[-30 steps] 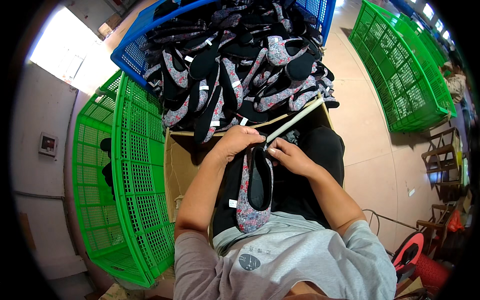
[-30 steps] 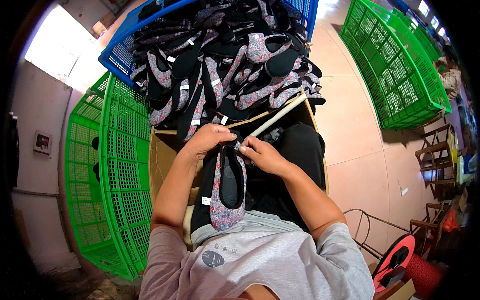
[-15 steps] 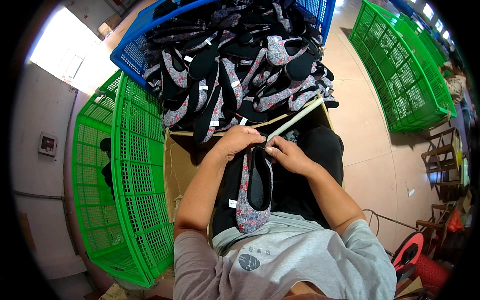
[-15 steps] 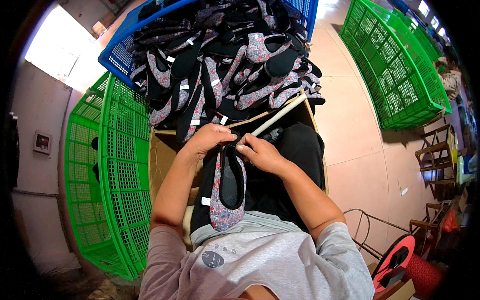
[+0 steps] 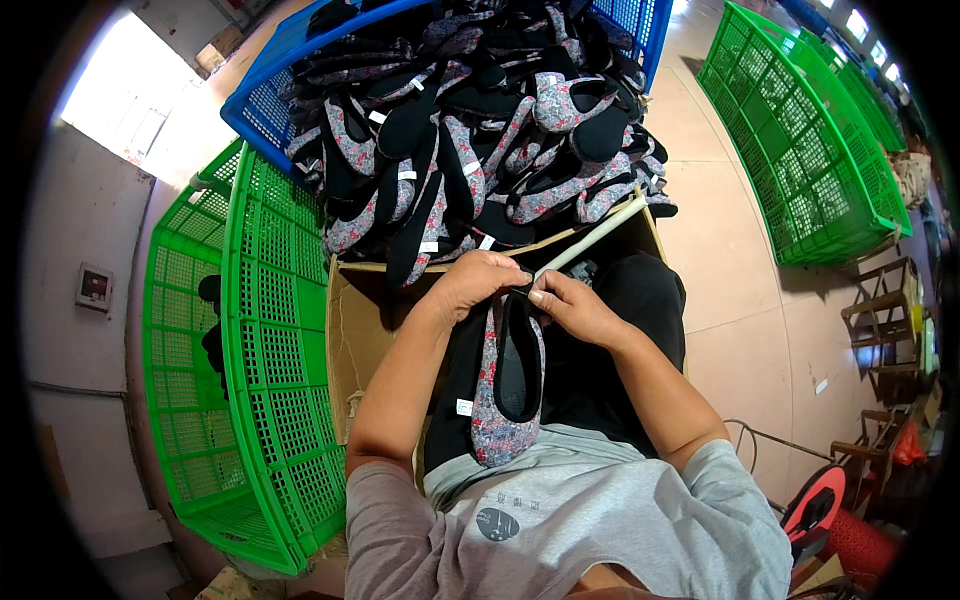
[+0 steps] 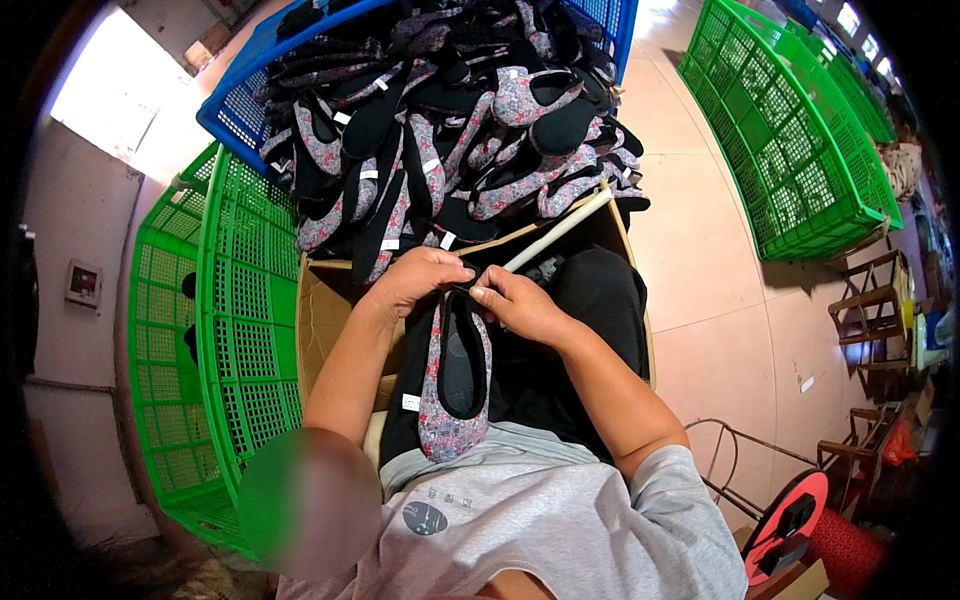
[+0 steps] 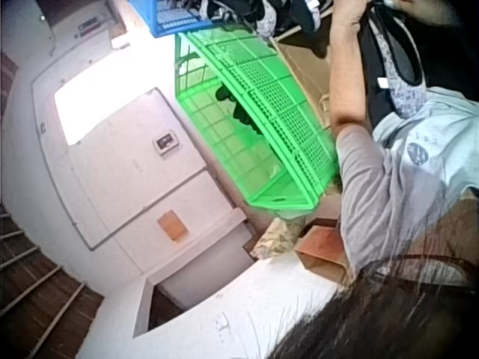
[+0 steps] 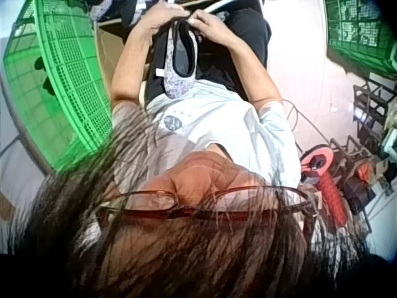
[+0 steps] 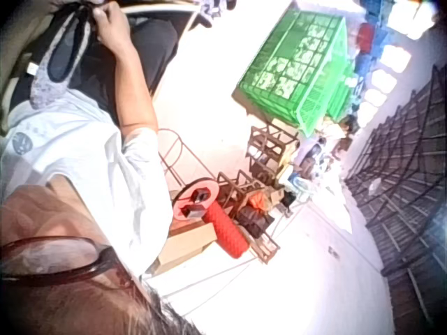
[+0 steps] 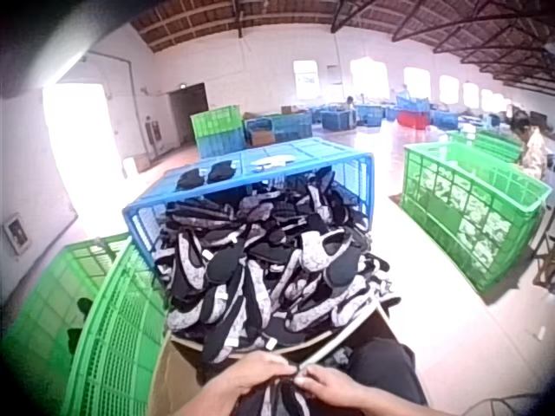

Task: The person removes their glasses and then repeatedly picks up floral-patterned slippers from a blue crate. Using scissors, they trim loose threads and excess fabric from the edges of the slippers. After trimming, the person places the slippers into a cardboard box on their lap.

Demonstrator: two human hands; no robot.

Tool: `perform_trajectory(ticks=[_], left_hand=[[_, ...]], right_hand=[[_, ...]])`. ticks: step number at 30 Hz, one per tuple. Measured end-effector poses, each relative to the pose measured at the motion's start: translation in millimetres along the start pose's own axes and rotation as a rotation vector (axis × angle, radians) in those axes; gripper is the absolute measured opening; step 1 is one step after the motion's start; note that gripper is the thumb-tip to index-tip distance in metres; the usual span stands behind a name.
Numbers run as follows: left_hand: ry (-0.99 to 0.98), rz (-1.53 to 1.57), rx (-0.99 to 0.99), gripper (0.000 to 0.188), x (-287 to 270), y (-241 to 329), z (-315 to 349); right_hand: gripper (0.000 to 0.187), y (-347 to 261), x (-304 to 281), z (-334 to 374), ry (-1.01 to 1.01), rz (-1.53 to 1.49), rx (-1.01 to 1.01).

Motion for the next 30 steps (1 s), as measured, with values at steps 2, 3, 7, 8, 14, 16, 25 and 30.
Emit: perform_trajectory(ticks=[2, 3, 7, 8, 14, 16, 25, 30], left_hand=[[-0.002, -0.003, -0.002, 0.013, -0.2, 0.1, -0.2], [-0.008, -0.001, -0.003, 0.013, -0.5, -0.2, -0.5], [-0.014, 0.000, 0.000, 0.014, -0.4, 0.0, -0.3], [-0.011, -0.007, 0.000, 0.014, 0.2, 1.0, 0.1], [-0.002, -0.015, 0.001, 0.014, 1.2, 3.1, 1.4], [0.001, -0.014, -0.004, 0.014, 1.6, 3.7, 1.7], [0.003, -0.005, -0.006, 0.014, 2.7, 5.0, 2.1], [0.004, -0.005, -0.012, 0.014, 3.3, 6.1, 2.4]], right_hand=[[0.022, -0.2, 0.2, -0.3, -0.007, -0.029, 0.003], [0.023, 2.3, 0.7, -1.0, -0.002, -0.043, -0.004], [0.024, 5.0, 2.4, -2.6, -0.006, -0.110, -0.005], [0.024, 5.0, 2.0, -2.6, -0.019, -0.110, 0.002], [0.022, -0.5, 0.0, -2.1, -0.061, -0.145, 0.051], [0.022, -4.8, -1.1, -1.1, -0.075, -0.162, 0.078], [0.023, -1.2, -3.0, -4.2, -0.101, -0.223, 0.167], [0.024, -2.8, -3.6, -4.0, -0.106, -0.228, 0.185]])
Point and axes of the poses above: each hand's wrist, its own z-axis away from the middle knuckle, its own x-axis out of the palm, y = z × x, the point moved 1 cm from there along -z, towards the middle knuckle, and after that the axes turned 3 degrees about x, right-handed, at the moved point
